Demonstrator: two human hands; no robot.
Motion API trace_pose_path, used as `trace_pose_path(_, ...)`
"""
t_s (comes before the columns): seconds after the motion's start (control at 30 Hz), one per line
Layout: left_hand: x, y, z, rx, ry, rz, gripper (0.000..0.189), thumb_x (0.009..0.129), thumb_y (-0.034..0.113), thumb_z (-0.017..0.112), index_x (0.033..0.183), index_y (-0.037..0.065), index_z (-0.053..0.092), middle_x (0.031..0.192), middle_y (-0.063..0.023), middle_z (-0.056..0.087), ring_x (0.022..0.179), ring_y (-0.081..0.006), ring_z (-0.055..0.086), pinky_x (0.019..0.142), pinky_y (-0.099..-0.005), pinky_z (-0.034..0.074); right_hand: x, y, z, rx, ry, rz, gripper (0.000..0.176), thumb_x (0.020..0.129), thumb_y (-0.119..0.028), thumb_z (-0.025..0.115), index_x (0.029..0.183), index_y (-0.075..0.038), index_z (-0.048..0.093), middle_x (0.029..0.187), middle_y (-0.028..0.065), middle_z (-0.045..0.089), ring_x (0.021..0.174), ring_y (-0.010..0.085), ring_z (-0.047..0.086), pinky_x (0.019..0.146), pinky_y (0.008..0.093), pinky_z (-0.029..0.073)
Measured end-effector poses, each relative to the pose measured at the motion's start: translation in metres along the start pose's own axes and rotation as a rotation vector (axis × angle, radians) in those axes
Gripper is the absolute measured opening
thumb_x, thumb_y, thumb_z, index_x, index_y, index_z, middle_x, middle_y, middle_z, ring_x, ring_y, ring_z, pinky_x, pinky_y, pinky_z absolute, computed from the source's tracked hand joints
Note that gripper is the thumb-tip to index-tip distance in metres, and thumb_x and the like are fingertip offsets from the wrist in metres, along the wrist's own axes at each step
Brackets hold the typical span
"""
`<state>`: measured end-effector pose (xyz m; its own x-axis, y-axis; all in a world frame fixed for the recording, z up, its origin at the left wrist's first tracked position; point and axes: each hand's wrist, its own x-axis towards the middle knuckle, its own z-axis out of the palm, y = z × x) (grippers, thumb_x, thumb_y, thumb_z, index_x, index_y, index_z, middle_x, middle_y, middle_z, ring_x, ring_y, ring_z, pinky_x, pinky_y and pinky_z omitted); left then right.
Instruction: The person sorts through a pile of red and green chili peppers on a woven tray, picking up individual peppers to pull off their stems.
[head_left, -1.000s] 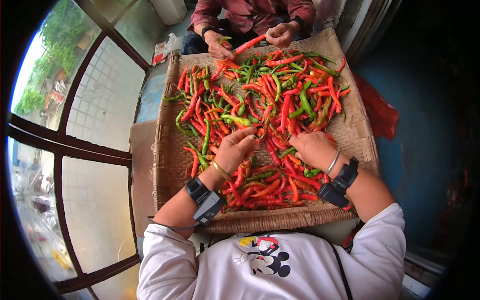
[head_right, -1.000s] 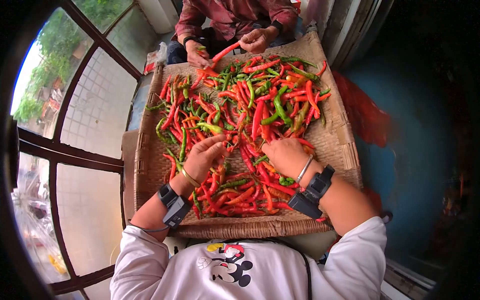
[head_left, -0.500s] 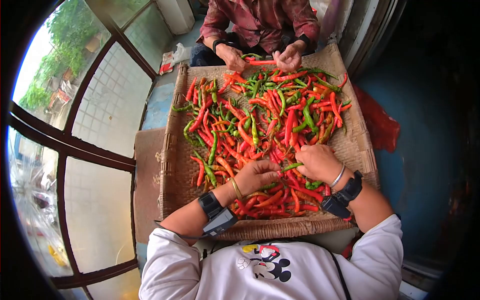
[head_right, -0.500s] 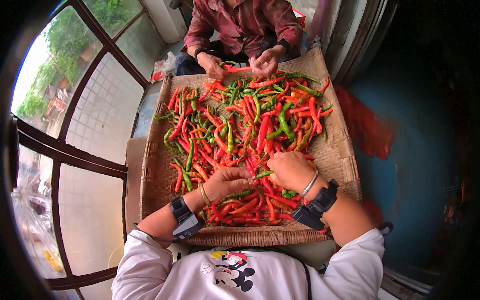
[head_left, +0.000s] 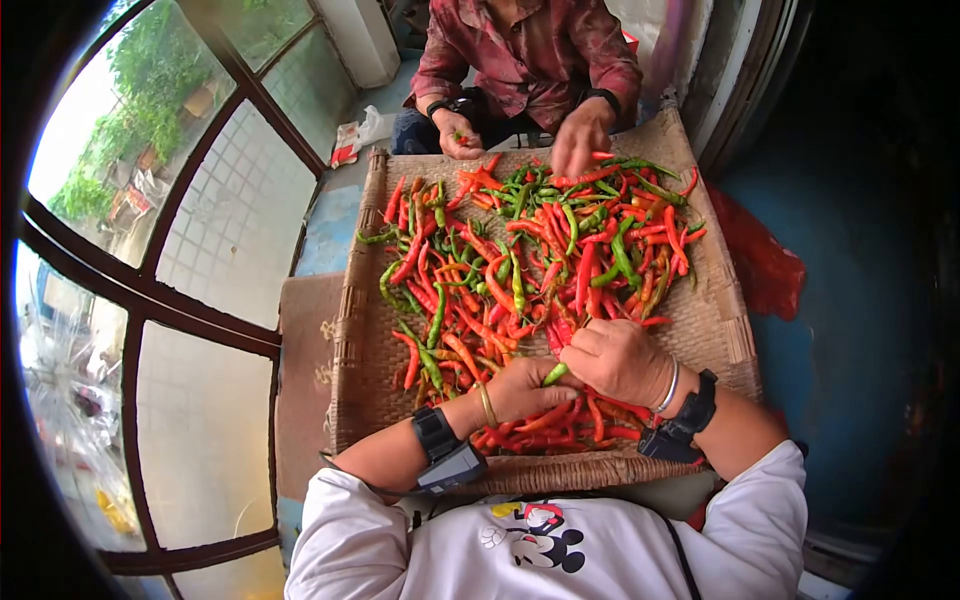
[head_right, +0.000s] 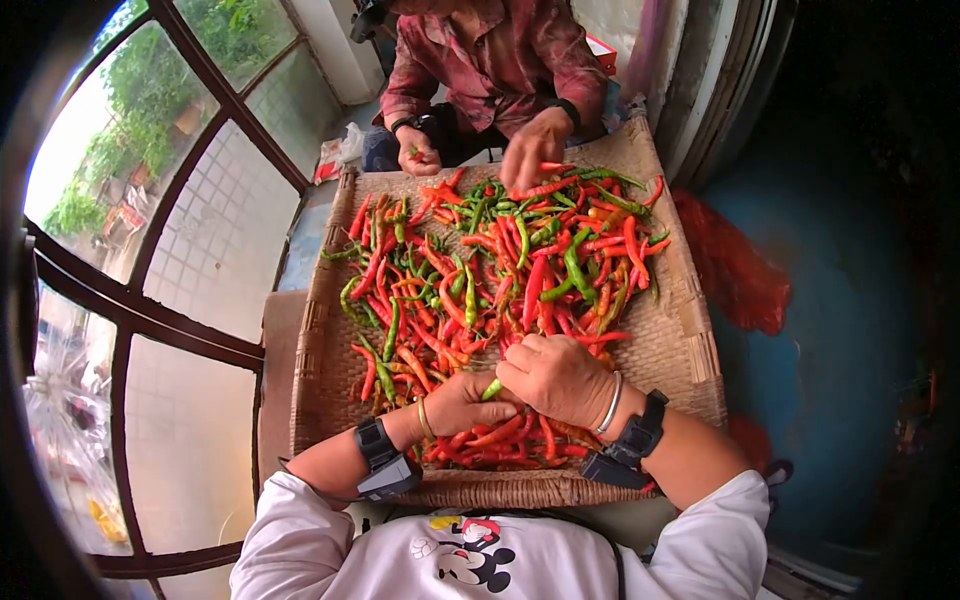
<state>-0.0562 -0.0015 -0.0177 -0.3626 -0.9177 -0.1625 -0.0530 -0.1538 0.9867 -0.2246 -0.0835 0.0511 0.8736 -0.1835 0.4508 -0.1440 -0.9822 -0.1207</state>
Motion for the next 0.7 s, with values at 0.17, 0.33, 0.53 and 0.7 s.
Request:
trace_pose_path(0.17, 0.000, 0.016, 0.000, 0.151, 0.012, 0.154, 0.028, 0.077, 0.021, 0.067, 0.096, 0.003, 0.057, 0.081, -0.0048, 0.057, 0.079, -0.0097, 0.051, 0.070, -0.0276, 0.043, -0.001, -0.009, 0.000, 0.420, 0.049, 0.219, 0.012, 0.067, -0.009, 0.064, 0.074, -0.007, 0.054, 0.065, 0.0066, 0.050, 0.057, 0.0230, 0.055, 0.050, 0.0335, 0.044)
trace_pose_path(0.33, -0.004, 0.020, 0.004, -0.181, -0.090, 0.039, 0.024, 0.083, 0.023, 0.061, 0.096, 0.003, 0.054, 0.082, -0.0004, 0.055, 0.076, -0.0114, 0.051, 0.069, -0.0244, 0.043, -0.001, -0.009, 0.007, 0.738, 0.118, 0.470, 0.011, 0.072, -0.004, 0.064, 0.080, -0.002, 0.057, 0.071, 0.0087, 0.056, 0.060, 0.0195, 0.057, 0.053, 0.0284, 0.044)
trace_pose_path(0.53, -0.003, 0.017, -0.001, -0.455, -0.079, -0.176, 0.011, 0.084, 0.018, 0.060, 0.089, 0.009, 0.056, 0.073, 0.0045, 0.054, 0.059, -0.0021, 0.048, 0.052, -0.0167, 0.041, -0.004, -0.002, 0.015, 1.213, 0.234, 0.867, 0.007, 0.082, -0.004, 0.055, 0.088, -0.001, 0.053, 0.076, 0.0018, 0.056, 0.060, 0.0069, 0.054, 0.054, 0.0189, 0.045)
trace_pose_path(0.7, -0.005, 0.017, 0.002, -0.540, -0.052, -0.219, 0.020, 0.084, 0.010, 0.057, 0.104, 0.006, 0.054, 0.080, -0.0017, 0.059, 0.055, -0.0039, 0.045, 0.049, -0.0167, 0.037, -0.011, 0.008, 0.021, 1.357, 0.255, 0.932, 0.013, 0.084, -0.010, 0.044, 0.090, -0.004, 0.054, 0.086, 0.0040, 0.059, 0.072, 0.0092, 0.056, 0.064, 0.0227, 0.046)
